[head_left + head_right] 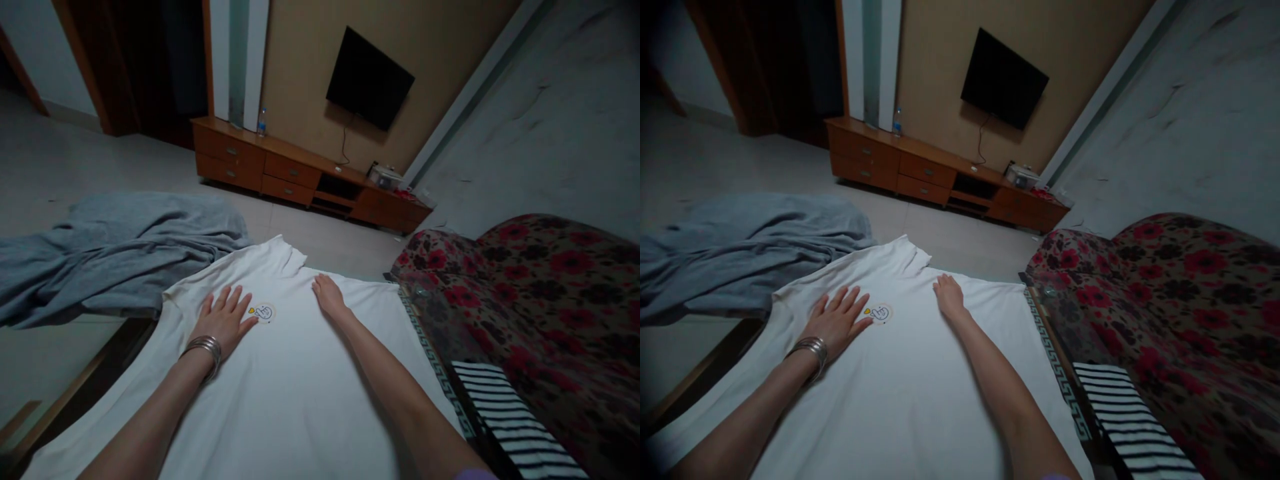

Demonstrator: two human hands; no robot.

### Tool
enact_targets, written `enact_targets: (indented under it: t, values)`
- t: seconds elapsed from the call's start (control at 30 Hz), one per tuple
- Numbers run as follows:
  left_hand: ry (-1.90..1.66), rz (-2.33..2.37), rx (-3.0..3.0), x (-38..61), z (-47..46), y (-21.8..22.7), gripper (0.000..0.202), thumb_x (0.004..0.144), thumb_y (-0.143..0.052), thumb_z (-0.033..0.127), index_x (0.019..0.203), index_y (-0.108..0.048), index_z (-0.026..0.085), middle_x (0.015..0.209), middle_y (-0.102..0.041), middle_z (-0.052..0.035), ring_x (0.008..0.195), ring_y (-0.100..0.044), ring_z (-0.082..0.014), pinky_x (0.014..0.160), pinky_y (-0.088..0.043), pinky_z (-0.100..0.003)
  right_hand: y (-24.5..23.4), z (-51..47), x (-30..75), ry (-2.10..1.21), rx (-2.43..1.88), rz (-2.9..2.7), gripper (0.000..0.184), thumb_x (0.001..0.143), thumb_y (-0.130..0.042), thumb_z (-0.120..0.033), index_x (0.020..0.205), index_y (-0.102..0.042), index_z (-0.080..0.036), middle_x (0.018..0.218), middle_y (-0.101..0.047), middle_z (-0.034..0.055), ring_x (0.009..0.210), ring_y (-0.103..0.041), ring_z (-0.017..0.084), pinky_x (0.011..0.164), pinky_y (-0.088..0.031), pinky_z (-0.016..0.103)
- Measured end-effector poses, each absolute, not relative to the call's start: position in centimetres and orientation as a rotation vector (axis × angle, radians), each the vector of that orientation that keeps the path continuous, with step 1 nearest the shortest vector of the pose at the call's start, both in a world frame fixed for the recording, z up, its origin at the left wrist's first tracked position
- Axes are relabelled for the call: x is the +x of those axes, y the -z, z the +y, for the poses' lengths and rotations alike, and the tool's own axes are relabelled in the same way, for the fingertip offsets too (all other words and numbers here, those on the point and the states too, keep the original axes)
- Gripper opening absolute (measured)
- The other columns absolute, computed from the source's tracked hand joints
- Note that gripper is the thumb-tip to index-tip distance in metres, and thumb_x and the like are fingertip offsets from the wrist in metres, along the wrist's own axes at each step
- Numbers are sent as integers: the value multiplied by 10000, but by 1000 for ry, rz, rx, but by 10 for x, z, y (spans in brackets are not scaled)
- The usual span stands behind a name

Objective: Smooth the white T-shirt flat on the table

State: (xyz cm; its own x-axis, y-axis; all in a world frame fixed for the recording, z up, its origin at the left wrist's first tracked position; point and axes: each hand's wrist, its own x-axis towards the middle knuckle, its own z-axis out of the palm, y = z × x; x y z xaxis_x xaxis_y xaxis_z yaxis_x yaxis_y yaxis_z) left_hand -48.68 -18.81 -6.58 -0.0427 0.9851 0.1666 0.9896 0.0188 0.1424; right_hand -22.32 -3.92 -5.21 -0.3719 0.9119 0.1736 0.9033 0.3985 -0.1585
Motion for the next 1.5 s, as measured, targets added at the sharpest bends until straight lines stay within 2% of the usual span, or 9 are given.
enact_targets:
  t: [0.1,0.3,0.4,0.5,0.63,0.87,1.17,1.4,1.5]
  values:
    - [334,-2218,-2167,-486,-186,65,582,849,-433,510,1367,-483,251,1506,-327,-56,1421,-184,-289,1135,-128,-519,59,-18,-198,8,-1692,-2394,459,973,-287,-276,1346,-458,-70,1438,-417,167,1348,-358,214,1114,-260,397]
    - [304,-2236,-2154,-489,-183,61,534,848,-428,471,1340,-511,281,1499,-343,-49,1406,-227,-290,1120,-180,-531,37,1,-144,63,-1668,-2355,436,952,-295,-234,1323,-512,-160,1376,-516,73,1300,-422,114,1094,-307,285]
    - [266,-2263,-2161,-481,-168,54,499,860,-426,438,1321,-522,274,1492,-356,-58,1394,-252,-301,1087,-219,-575,32,-12,-90,140,-1766,-2198,489,918,-243,-151,1332,-499,-112,1372,-514,109,1287,-441,142,1091,-317,317]
    - [311,-2156,-2214,-455,-138,45,450,898,-355,296,1316,-517,255,1490,-360,-52,1398,-258,-258,1101,-195,-562,42,-20,-34,178,-1878,-2069,499,895,-228,-114,1280,-539,-47,1313,-554,167,1246,-487,180,1079,-329,339]
    - [330,-1999,-2377,-414,-82,43,511,904,-253,139,1357,-470,235,1494,-356,-37,1404,-250,-191,1135,-152,-485,64,-15,14,171,-1940,-2051,492,905,-228,-125,1255,-568,-64,1309,-558,165,1239,-498,177,1070,-339,346]
    - [284,-2127,-2433,-406,-17,57,478,959,-293,345,1414,-371,222,1512,-310,-82,1398,-239,-255,1094,-165,-551,89,2,60,186,-2000,-2056,466,946,-295,-286,1347,-494,-153,1425,-451,116,1339,-373,181,1087,-284,374]
    - [304,-2183,-2303,-404,-8,67,554,975,-254,427,1437,-327,131,1526,-256,-139,1386,-204,-283,1090,-105,-549,94,14,73,217,-2162,-1944,471,946,-297,-249,1363,-458,-100,1452,-410,131,1330,-357,201,1082,-255,349]
    - [313,-2058,-2230,-400,-14,61,543,957,-251,397,1452,-317,185,1547,-222,-84,1410,-161,-271,1083,-129,-557,61,9,54,269,-2147,-1895,411,911,-367,-176,1250,-531,-13,1282,-531,251,1230,-455,284,1020,-318,421]
    - [299,-1832,-2367,-396,-16,59,531,955,-254,401,1458,-314,241,1555,-204,-36,1424,-126,-244,1102,-83,-537,52,5,22,275,-1959,-2067,395,946,-315,-180,1249,-558,-114,1316,-537,156,1259,-430,224,1064,-289,373]
